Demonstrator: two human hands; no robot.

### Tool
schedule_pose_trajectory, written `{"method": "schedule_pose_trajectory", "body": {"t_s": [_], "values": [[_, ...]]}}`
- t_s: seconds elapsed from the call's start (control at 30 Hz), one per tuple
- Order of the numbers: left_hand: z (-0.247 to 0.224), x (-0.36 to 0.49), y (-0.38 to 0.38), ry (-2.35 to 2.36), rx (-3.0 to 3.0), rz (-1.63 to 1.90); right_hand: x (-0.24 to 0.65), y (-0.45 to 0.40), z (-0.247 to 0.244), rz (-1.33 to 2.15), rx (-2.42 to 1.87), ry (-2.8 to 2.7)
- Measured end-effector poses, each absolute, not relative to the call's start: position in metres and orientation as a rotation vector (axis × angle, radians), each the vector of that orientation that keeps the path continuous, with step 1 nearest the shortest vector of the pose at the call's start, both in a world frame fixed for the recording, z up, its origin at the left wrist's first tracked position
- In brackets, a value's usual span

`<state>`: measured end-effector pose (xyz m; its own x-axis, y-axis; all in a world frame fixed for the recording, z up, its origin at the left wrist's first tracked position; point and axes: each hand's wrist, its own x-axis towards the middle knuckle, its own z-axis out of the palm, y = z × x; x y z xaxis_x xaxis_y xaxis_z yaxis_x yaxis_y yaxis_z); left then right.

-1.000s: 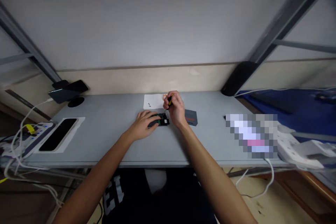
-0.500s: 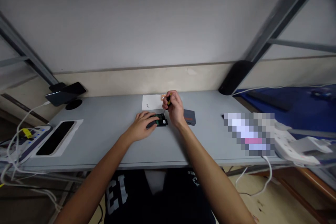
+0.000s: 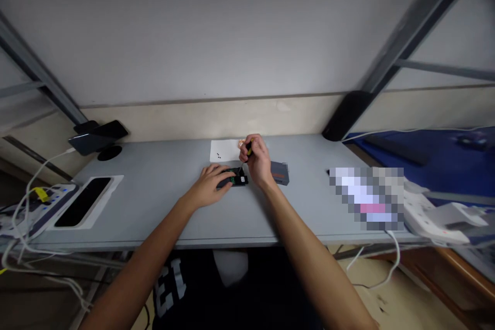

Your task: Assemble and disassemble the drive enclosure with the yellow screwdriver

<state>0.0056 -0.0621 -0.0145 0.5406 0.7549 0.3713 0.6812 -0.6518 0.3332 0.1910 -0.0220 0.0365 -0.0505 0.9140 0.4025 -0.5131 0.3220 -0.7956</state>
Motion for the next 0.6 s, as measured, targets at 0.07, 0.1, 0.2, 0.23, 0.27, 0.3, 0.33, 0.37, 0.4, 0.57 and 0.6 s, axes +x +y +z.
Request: {"method": "schedule_pose_trajectory", "body": {"t_s": [0.07, 0.1, 0.2, 0.23, 0.27, 0.3, 0.33, 0.37, 0.4, 0.57, 0.6], "values": [[-0.0146, 0.0057, -0.0621, 1.235, 2.615, 0.743, 0.1913, -0.0213, 0.0369, 1.234, -0.478, -1.077], [-0.0146, 0.0058, -0.0622, 1.234, 2.609, 0.741, 0.1915, -0.021, 0.037, 1.233, -0.477, -1.072], [-0.0144, 0.0056, -0.0621, 1.229, 2.596, 0.734, 0.1923, -0.0201, 0.0368, 1.223, -0.469, -1.063], [-0.0143, 0.0054, -0.0619, 1.229, 2.594, 0.732, 0.1926, -0.0199, 0.0366, 1.216, -0.467, -1.066], [-0.0142, 0.0052, -0.0617, 1.23, 2.594, 0.732, 0.1928, -0.0198, 0.0363, 1.21, -0.467, -1.072], [-0.0141, 0.005, -0.0614, 1.23, 2.593, 0.732, 0.193, -0.0198, 0.036, 1.205, -0.469, -1.08], [-0.014, 0.0048, -0.0611, 1.228, 2.593, 0.729, 0.1931, -0.02, 0.0357, 1.2, -0.473, -1.087], [-0.0138, 0.0046, -0.0607, 1.225, 2.591, 0.725, 0.193, -0.0202, 0.0355, 1.195, -0.478, -1.092], [-0.0136, 0.0044, -0.0604, 1.223, 2.589, 0.72, 0.1928, -0.0206, 0.0354, 1.192, -0.481, -1.095], [-0.0129, 0.0042, -0.0598, 1.229, 2.568, 0.71, 0.1895, -0.0242, 0.0368, 1.201, -0.461, -1.107], [-0.0128, 0.0043, -0.0599, 1.233, 2.564, 0.708, 0.1888, -0.025, 0.0372, 1.205, -0.465, -1.108]]}}
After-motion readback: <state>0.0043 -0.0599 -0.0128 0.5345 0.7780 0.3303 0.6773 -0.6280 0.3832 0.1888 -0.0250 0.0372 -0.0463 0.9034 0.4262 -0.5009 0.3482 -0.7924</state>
